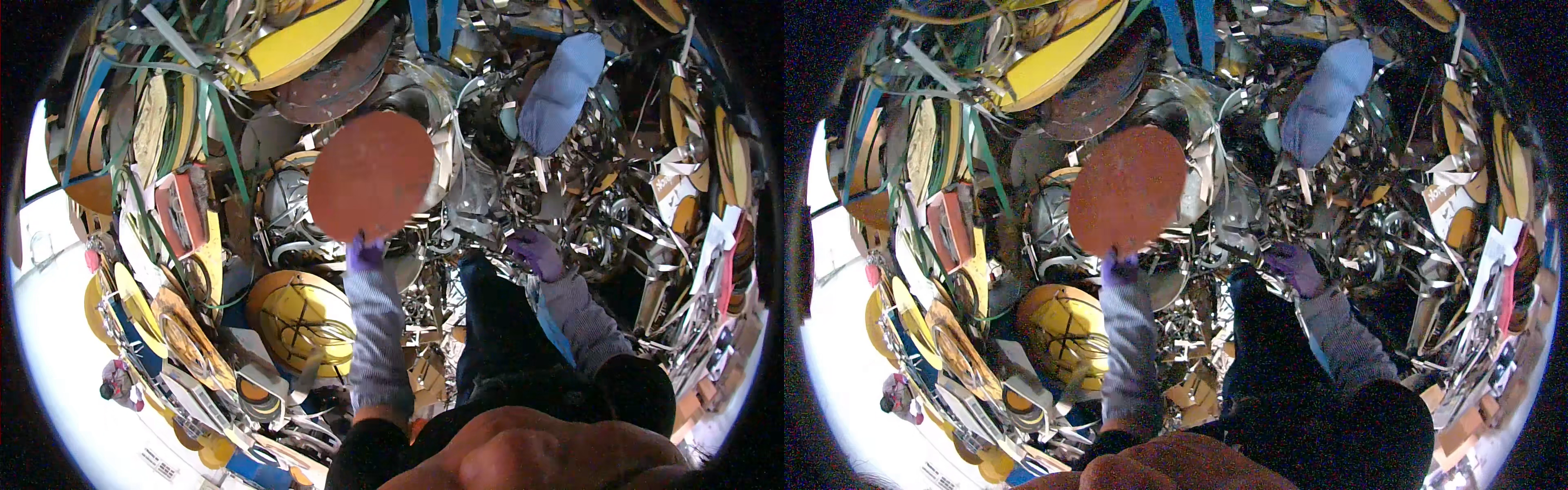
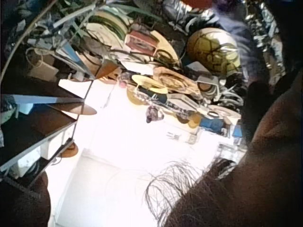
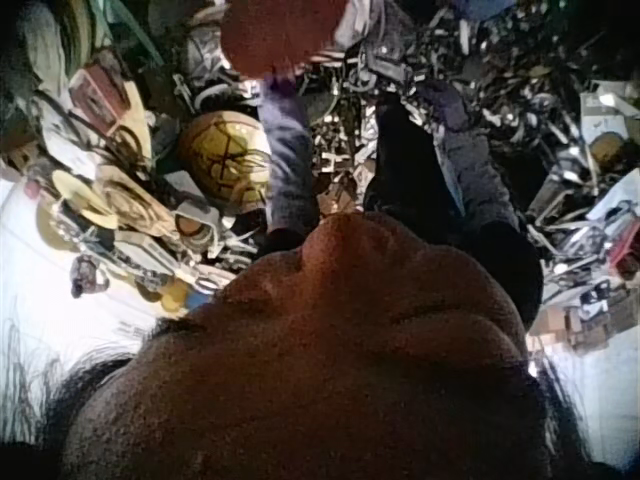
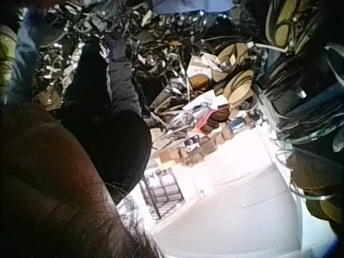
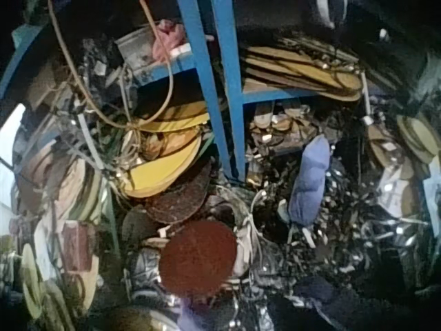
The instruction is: The person winds a metal strip onto a rotating wheel using a metal bar, cuts and removes the wound coil, and repeats the winding process. Afterwards, the person marks the wheel with a marker, retrieves a disc from a pile, and removes a metal ring from the machine.
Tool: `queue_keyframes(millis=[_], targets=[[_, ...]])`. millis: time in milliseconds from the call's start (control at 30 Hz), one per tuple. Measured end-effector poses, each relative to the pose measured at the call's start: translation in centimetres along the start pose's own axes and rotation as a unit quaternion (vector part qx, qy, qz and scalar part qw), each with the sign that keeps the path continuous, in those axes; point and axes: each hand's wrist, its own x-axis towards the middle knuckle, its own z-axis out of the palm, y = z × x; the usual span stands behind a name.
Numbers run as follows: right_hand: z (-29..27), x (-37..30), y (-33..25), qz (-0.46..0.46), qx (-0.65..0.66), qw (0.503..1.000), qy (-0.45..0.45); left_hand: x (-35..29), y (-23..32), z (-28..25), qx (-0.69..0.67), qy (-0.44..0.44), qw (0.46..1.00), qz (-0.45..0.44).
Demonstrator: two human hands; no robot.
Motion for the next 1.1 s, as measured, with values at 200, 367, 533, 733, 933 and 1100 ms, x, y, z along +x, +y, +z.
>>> queue_keyframes(millis=[200, 367, 533, 733, 933, 1100], targets=[[1.9, -1.6, -3.3, -0.024, -0.386, 0.921, 0.033, -21.1, 1.6, -4.2, 0.123, 0.088, 0.985, -0.079], [1.9, -1.6, -2.8, 0.013, -0.455, 0.891, -0.009, -36.5, -0.1, -7.7, 0.033, 0.189, 0.975, -0.112], [3.6, -1.7, -1.5, -0.018, -0.463, 0.884, -0.056, -48.5, -4.3, -7.1, 0.718, 0.121, 0.682, -0.065], [7.1, -4.8, 0.3, 0.002, -0.554, 0.824, -0.122, -57.9, -14.0, -10.1, 0.488, 0.320, 0.808, -0.081], [10.3, -7.9, 5.3, -0.047, -0.702, 0.679, -0.210, -66.8, -28.1, -16.8, 0.006, 0.432, 0.900, 0.060], [13.5, -12.0, 12.4, 0.049, -0.683, 0.698, -0.210, -72.5, -36.0, -18.8, 0.082, 0.485, 0.870, 0.041]])
